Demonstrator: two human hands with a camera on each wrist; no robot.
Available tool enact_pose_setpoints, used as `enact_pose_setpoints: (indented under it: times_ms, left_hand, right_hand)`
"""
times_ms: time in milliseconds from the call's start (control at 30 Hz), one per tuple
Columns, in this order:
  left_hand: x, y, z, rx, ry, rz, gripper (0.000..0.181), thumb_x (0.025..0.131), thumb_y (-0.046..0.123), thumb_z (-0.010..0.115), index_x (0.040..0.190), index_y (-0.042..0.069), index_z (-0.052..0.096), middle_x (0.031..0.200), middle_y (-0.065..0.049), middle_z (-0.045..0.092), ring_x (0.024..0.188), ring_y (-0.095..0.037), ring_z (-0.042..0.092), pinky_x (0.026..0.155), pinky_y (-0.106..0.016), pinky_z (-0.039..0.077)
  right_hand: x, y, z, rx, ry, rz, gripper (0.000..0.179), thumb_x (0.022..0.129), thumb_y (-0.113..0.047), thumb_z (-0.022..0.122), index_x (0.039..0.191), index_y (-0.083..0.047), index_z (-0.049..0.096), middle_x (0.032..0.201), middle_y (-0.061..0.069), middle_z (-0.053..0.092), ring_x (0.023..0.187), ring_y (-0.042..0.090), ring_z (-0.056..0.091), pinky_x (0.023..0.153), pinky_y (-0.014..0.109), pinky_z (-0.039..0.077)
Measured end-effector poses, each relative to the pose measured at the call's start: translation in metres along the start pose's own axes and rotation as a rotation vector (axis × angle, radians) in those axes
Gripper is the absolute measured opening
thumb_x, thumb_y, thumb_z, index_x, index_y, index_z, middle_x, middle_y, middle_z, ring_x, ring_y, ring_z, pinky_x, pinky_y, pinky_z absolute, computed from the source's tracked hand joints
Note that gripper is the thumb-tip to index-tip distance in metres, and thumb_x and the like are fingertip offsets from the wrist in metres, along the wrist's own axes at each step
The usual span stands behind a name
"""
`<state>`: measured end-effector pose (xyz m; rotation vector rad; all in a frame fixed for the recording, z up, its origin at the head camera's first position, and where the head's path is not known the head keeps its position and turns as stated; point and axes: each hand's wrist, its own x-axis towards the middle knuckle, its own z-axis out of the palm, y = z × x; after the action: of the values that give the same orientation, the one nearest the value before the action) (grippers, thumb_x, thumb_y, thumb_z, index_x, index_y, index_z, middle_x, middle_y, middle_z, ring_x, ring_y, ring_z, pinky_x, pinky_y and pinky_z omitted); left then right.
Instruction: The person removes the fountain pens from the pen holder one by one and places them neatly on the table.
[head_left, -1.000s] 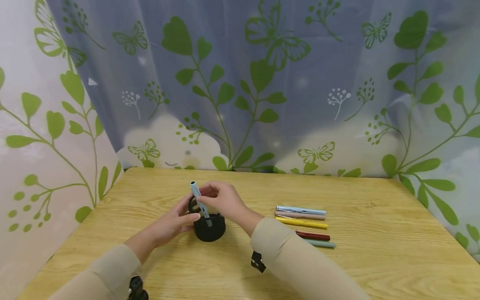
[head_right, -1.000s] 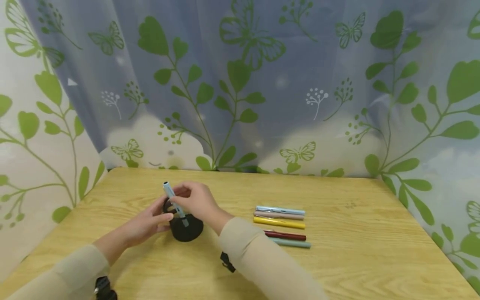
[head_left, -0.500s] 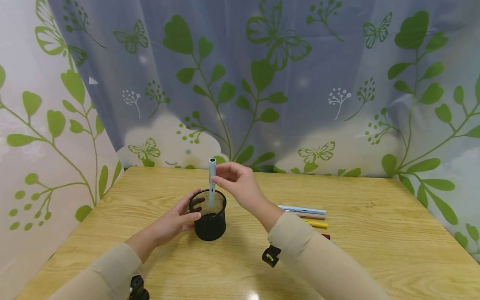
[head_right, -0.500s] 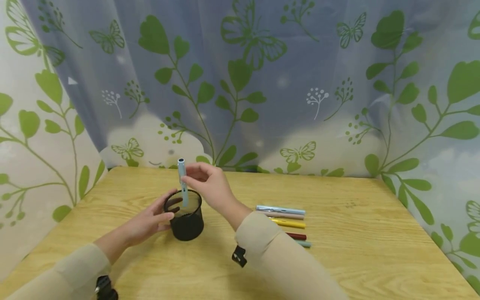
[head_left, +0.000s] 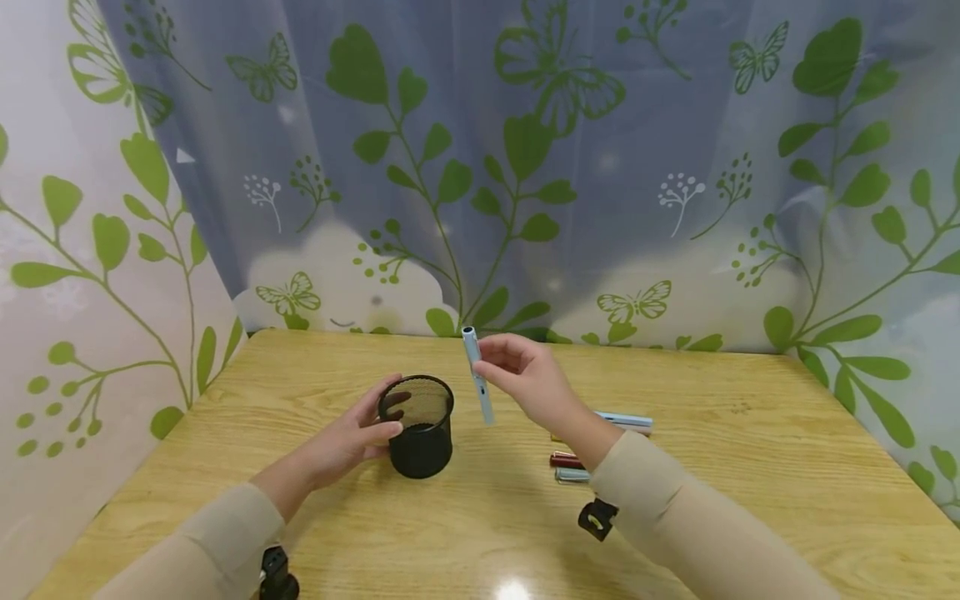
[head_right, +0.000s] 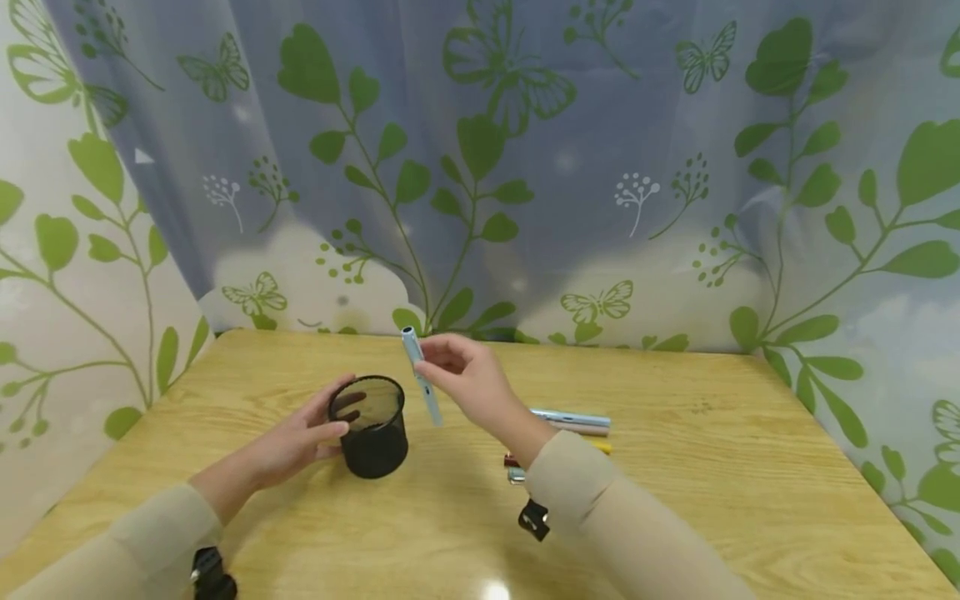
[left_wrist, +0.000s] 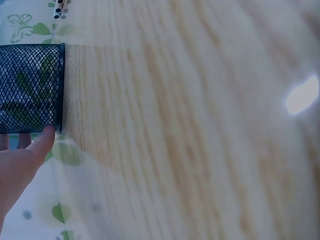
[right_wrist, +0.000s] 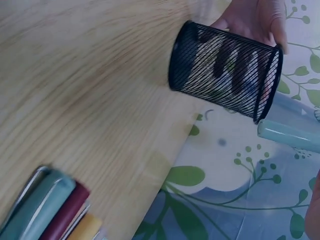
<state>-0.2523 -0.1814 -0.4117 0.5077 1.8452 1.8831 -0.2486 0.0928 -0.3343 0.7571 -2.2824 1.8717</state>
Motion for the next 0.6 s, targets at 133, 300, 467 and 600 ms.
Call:
enact_pose_setpoints:
  times_ms: [133,300,467,600]
  left_hand:
    - [0.001,0.000,0.000,-0.017,-0.001,-0.002,0.072,0.096,0.008,0.050,0.151,0.026,0.005,0.153,-0.014,0.007,0.137,-0.040,0.013,0.102,-0.057,0.027]
    - [0.001,-0.001,0.000,-0.024,-0.005,0.000,0.074,0.096,0.009,0.051,0.151,0.025,0.005,0.153,-0.014,0.007,0.137,-0.040,0.012,0.101,-0.057,0.028]
    - [0.002,-0.002,-0.001,-0.040,0.006,-0.011,0.074,0.095,0.012,0.054,0.150,0.027,0.007,0.153,-0.011,0.007,0.138,-0.037,0.010,0.102,-0.057,0.027]
    - [0.002,-0.003,-0.002,-0.026,0.003,-0.004,0.074,0.095,0.012,0.053,0.150,0.026,0.006,0.153,-0.013,0.007,0.138,-0.037,0.008,0.102,-0.058,0.026]
  right_hand:
    - [-0.008,0.007,-0.009,-0.021,-0.022,0.029,0.026,0.089,-0.010,0.064,0.113,-0.002,0.063,0.100,0.010,0.064,0.090,0.021,0.061,0.078,0.034,0.051]
    - [-0.017,0.015,-0.021,-0.046,-0.040,0.083,0.027,0.088,-0.008,0.064,0.114,-0.001,0.063,0.102,0.010,0.062,0.094,0.022,0.058,0.078,0.033,0.051]
    - [-0.026,0.022,-0.036,-0.096,-0.079,0.133,0.027,0.088,-0.009,0.065,0.114,-0.002,0.065,0.107,0.010,0.062,0.097,0.023,0.057,0.080,0.031,0.051]
    - [-0.034,0.029,-0.049,-0.137,-0.121,0.147,0.025,0.088,-0.010,0.064,0.112,-0.001,0.066,0.108,0.011,0.062,0.097,0.023,0.057,0.079,0.030,0.051]
